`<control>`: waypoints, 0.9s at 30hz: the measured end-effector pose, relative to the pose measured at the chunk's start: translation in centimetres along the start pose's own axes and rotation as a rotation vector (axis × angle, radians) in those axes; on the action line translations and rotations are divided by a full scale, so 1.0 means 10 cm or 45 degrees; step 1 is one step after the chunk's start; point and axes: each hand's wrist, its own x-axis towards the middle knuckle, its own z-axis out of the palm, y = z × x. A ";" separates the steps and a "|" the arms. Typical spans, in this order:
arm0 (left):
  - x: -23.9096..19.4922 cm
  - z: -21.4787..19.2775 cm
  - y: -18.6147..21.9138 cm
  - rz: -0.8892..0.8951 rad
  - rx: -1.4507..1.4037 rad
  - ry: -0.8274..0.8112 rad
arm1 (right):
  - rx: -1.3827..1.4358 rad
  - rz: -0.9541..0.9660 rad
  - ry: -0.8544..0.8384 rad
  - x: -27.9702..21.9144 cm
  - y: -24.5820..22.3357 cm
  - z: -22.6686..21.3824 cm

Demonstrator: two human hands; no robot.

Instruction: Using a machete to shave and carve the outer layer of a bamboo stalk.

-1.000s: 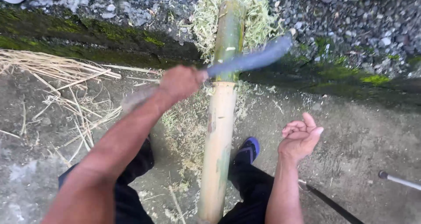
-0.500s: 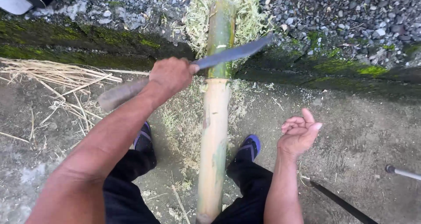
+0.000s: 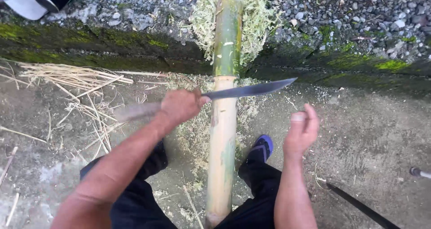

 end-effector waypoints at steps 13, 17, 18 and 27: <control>-0.08 0.98 -0.04 0.313 -0.155 0.736 | -1.393 -0.736 -0.997 0.59 -0.74 0.44; 0.00 1.10 -0.07 0.343 -0.100 0.589 | -1.260 -0.983 -0.845 0.65 -0.55 0.47; 0.02 1.17 -0.09 0.367 -0.064 0.692 | -1.166 -1.032 -0.767 0.66 -0.56 0.49; -0.46 0.69 -0.27 0.149 0.161 1.170 | -1.092 -0.855 -1.033 0.53 -0.22 0.55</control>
